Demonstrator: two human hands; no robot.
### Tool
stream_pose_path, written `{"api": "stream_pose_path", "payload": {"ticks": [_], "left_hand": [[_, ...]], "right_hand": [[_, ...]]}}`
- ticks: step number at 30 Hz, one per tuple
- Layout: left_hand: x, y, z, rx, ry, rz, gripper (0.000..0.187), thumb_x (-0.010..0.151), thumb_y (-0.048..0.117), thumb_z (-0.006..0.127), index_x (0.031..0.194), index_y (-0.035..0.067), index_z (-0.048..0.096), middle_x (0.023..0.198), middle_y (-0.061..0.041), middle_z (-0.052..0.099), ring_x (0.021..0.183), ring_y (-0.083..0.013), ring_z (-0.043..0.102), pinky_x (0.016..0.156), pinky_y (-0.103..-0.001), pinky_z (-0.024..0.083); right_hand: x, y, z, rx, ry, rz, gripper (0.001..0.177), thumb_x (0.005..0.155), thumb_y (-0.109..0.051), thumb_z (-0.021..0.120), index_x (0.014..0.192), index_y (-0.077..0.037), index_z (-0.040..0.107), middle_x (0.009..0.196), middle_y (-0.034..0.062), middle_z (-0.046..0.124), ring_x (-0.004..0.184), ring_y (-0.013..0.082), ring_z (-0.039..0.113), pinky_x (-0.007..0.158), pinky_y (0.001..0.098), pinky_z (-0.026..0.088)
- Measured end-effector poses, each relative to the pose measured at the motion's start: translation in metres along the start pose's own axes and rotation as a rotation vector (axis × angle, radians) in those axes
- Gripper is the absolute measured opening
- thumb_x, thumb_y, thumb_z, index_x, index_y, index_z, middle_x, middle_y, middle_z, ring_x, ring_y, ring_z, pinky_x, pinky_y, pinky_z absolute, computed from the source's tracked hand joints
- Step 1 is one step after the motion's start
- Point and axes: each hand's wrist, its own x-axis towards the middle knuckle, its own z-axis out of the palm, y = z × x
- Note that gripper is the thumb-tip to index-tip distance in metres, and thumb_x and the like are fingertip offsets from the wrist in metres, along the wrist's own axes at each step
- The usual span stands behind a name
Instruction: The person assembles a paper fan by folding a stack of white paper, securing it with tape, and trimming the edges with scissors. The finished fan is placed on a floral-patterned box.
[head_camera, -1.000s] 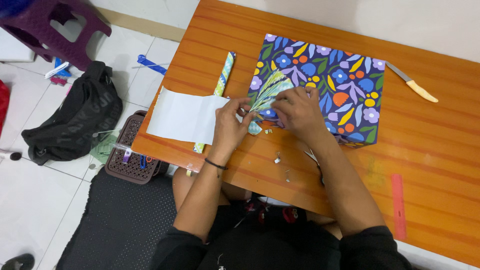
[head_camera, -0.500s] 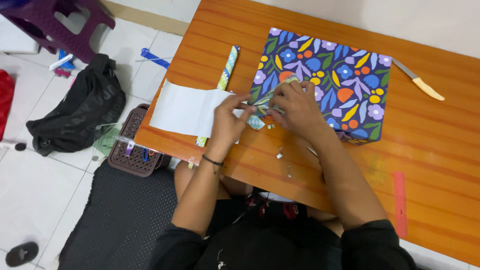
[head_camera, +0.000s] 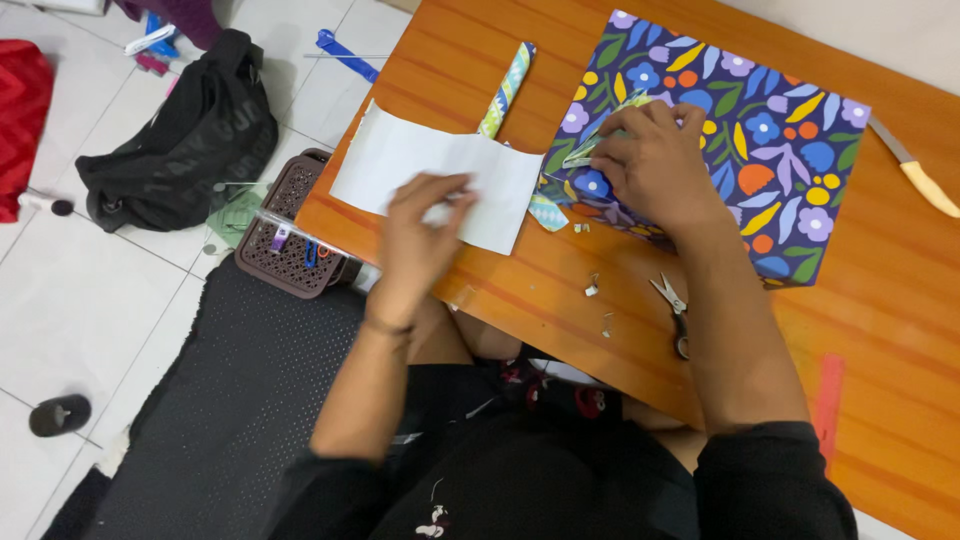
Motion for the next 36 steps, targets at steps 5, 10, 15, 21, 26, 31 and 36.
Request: {"api": "stream_pose_path", "payload": {"ticks": [5, 10, 15, 21, 26, 31, 36], "left_hand": [[0.038, -0.002, 0.092, 0.036, -0.142, -0.061, 0.027, 0.080, 0.030, 0.086, 0.095, 0.008, 0.079, 0.082, -0.007, 0.071, 0.076, -0.0227, 0.067, 0.071, -0.040, 0.045], [0.042, -0.004, 0.113, 0.108, -0.180, -0.058, 0.015, 0.085, 0.029, 0.079, 0.083, 0.015, 0.081, 0.080, 0.000, 0.070, 0.080, -0.0208, 0.064, 0.078, -0.041, 0.033], [0.029, -0.003, 0.101, 0.148, 0.140, 0.094, 0.007, 0.089, 0.022, 0.081, 0.089, 0.015, 0.079, 0.082, 0.002, 0.067, 0.085, -0.0193, 0.059, 0.085, -0.039, 0.033], [0.025, 0.006, 0.097, 0.348, 0.192, 0.291, 0.008, 0.090, 0.015, 0.080, 0.097, 0.012, 0.078, 0.085, 0.001, 0.064, 0.085, -0.0198, 0.055, 0.086, -0.041, 0.032], [0.023, -0.001, 0.096, 0.395, 0.120, 0.318, 0.007, 0.092, 0.014, 0.078, 0.098, 0.012, 0.077, 0.086, 0.001, 0.066, 0.082, -0.0190, 0.058, 0.090, -0.041, 0.033], [0.023, -0.018, 0.101, 0.218, 0.022, 0.097, 0.008, 0.093, 0.016, 0.077, 0.096, 0.008, 0.078, 0.091, -0.003, 0.076, 0.080, -0.0178, 0.069, 0.086, -0.040, 0.044], [0.019, -0.029, 0.110, -0.187, -0.022, -0.365, 0.020, 0.093, 0.019, 0.079, 0.104, 0.003, 0.080, 0.092, -0.012, 0.080, 0.084, -0.0230, 0.073, 0.077, -0.030, 0.057]], "right_hand": [[0.006, 0.003, -0.013, -0.004, -0.089, 0.000, 0.005, 0.094, -0.022, 0.076, 0.095, -0.017, 0.078, 0.118, -0.0035, 0.066, 0.119, 0.0213, 0.055, 0.107, 0.0535, 0.029], [0.012, -0.001, -0.024, 0.018, -0.098, -0.028, 0.012, 0.091, -0.026, 0.079, 0.099, -0.018, 0.077, 0.114, -0.0023, 0.066, 0.119, 0.0226, 0.054, 0.109, 0.0536, 0.028], [-0.008, 0.000, -0.034, 0.156, 0.355, 0.243, 0.031, 0.092, -0.024, 0.087, 0.115, -0.009, 0.072, 0.121, 0.0091, 0.064, 0.116, 0.0273, 0.055, 0.100, 0.0471, 0.039], [-0.039, -0.029, -0.013, 0.473, 0.428, 0.534, 0.022, 0.092, -0.012, 0.083, 0.107, -0.005, 0.070, 0.101, 0.0095, 0.064, 0.089, 0.0244, 0.064, 0.080, 0.0354, 0.053], [-0.058, -0.052, 0.001, 0.380, 0.391, 0.587, 0.021, 0.087, -0.017, 0.085, 0.102, -0.008, 0.072, 0.103, 0.0073, 0.067, 0.097, 0.0251, 0.066, 0.084, 0.0354, 0.052], [-0.078, -0.057, 0.005, 0.109, 0.355, 0.653, 0.044, 0.082, -0.027, 0.086, 0.118, -0.008, 0.069, 0.133, 0.0126, 0.059, 0.126, 0.0323, 0.053, 0.104, 0.0486, 0.035], [-0.097, -0.049, 0.001, 0.058, 0.234, 0.619, 0.059, 0.085, -0.032, 0.083, 0.137, -0.010, 0.064, 0.152, 0.0136, 0.051, 0.143, 0.0326, 0.044, 0.113, 0.0501, 0.030]]}}
